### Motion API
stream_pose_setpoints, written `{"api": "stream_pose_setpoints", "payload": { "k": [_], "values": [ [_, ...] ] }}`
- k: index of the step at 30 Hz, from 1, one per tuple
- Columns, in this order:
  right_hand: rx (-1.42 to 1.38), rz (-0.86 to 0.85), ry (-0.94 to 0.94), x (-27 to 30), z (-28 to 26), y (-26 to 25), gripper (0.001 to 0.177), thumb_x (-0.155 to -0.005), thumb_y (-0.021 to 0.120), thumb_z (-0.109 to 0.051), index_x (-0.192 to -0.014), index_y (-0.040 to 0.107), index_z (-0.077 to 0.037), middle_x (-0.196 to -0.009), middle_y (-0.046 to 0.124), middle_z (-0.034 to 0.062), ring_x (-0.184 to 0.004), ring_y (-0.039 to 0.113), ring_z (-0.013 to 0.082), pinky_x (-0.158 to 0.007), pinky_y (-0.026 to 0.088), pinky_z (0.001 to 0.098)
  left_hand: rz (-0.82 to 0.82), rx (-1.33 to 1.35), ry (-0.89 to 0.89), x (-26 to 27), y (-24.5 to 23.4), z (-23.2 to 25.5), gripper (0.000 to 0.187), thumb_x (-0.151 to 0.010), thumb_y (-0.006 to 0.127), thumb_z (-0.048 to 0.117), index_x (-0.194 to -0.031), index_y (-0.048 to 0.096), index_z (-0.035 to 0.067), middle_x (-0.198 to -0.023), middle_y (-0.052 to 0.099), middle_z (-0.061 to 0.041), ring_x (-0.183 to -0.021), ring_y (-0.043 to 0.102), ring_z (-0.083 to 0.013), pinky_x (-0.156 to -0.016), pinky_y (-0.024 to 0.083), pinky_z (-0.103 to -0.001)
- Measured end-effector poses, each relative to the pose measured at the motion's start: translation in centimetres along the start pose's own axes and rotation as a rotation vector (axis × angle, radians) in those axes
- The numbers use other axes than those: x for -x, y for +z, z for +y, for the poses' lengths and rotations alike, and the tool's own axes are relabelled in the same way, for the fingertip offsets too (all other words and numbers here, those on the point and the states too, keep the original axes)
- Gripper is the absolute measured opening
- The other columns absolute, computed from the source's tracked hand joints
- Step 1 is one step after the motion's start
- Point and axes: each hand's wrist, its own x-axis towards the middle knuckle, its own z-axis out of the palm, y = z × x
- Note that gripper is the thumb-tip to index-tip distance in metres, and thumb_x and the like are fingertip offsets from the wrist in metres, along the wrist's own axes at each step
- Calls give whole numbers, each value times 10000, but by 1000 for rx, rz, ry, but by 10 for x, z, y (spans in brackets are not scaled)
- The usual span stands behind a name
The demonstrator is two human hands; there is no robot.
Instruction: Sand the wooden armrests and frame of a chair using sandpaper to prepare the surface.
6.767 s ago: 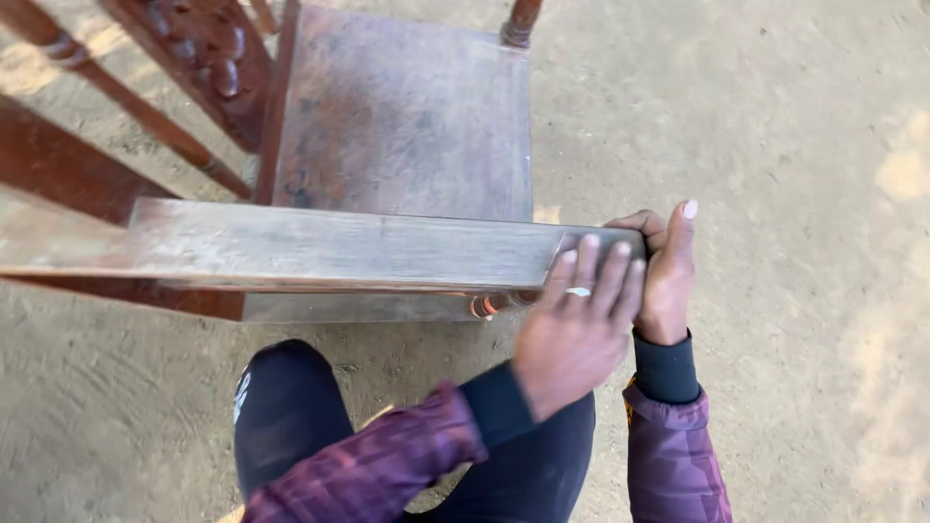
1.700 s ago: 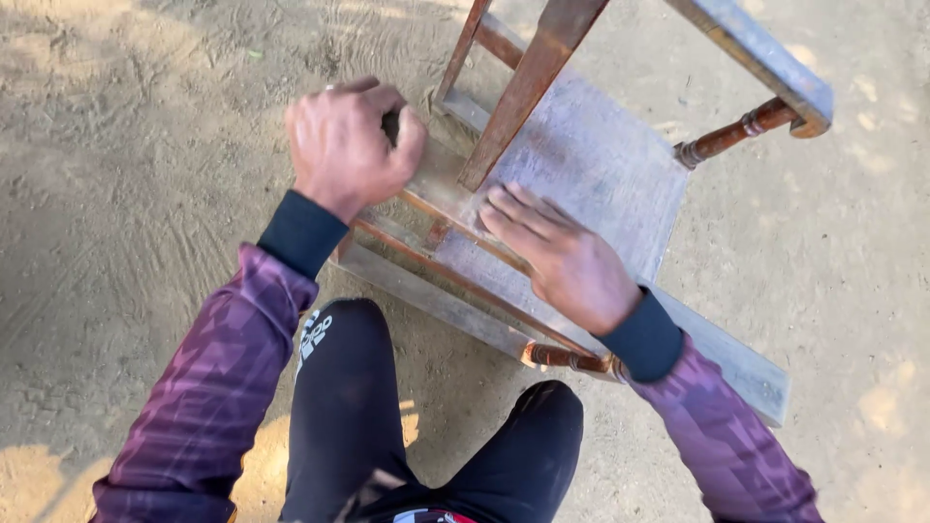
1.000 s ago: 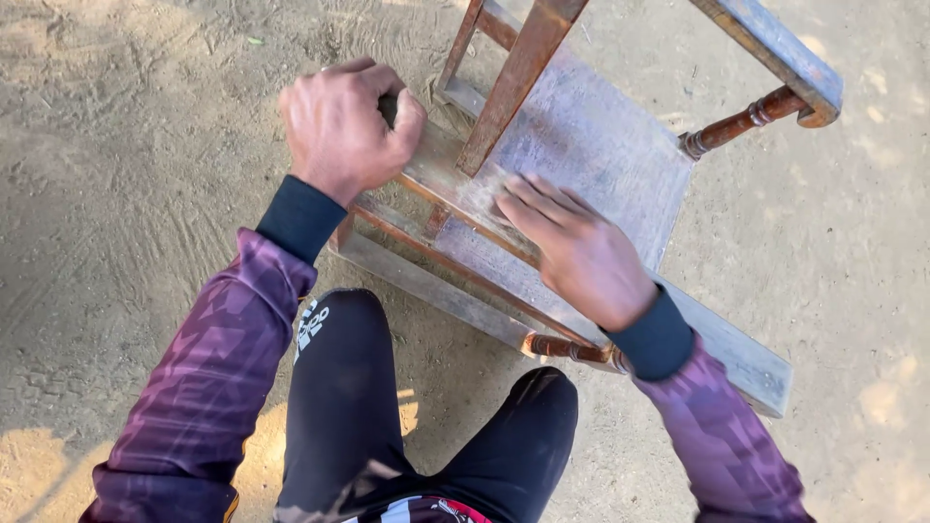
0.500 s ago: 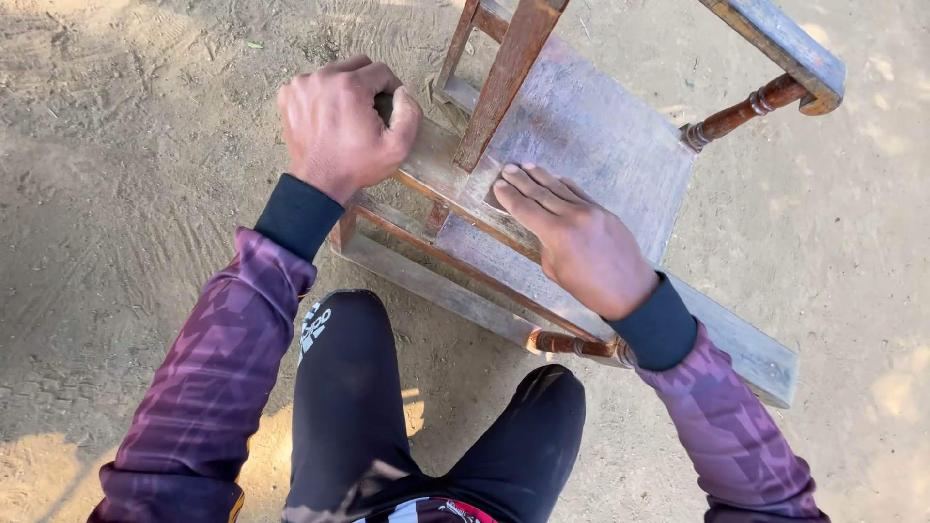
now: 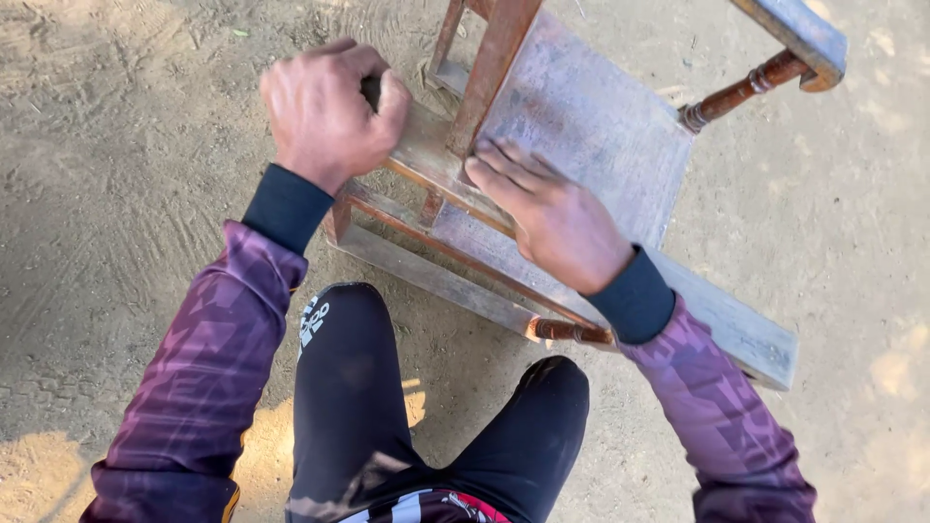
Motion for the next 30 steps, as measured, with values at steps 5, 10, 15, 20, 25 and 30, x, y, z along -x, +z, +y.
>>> {"api": "stream_pose_setpoints", "payload": {
  "k": [5,10,15,20,25,30],
  "values": [
    [-71,1,-5,3,-15,-20,572,-690,559,70,-1259,517,50,-1338,526,191,-1295,452,310,-1069,383,382,1,40,-29,-2,-3,1,240,-807,560,273,-697,714,124,-580,525,38,-372,309,-130,-363,239,-280],
    [-2,41,-45,6,-18,-18,520,-730,554,71,-1248,511,63,-1341,516,206,-1296,446,326,-1108,355,363,10,6,-22,-3,-2,1,251,-817,558,293,-702,719,139,-573,534,45,-372,260,-102,-363,192,-271],
    [-5,-21,-14,11,-24,-22,652,-609,593,76,-1256,521,41,-1350,506,196,-1283,461,321,-1091,367,359,42,13,-28,-2,-2,3,254,-823,582,298,-677,714,137,-555,515,46,-356,268,-111,-348,183,-280],
    [-101,57,-8,10,-30,-24,485,-728,545,72,-1213,542,72,-1312,541,196,-1268,478,346,-1089,375,388,-1,25,-23,-2,-7,1,243,-802,562,279,-676,702,125,-572,553,33,-344,300,-106,-325,208,-264],
    [-72,22,26,11,-33,-22,485,-722,532,83,-1206,559,68,-1307,550,218,-1229,526,322,-1092,372,372,14,28,-36,1,0,2,256,-804,550,298,-686,711,137,-561,550,46,-343,273,-89,-317,184,-247],
    [-198,117,57,11,-36,-22,437,-740,557,95,-1175,580,70,-1295,562,196,-1245,511,316,-1083,386,383,13,74,-11,-2,-9,5,226,-789,566,244,-681,713,111,-596,573,26,-343,327,-118,-331,221,-265]
  ]
}}
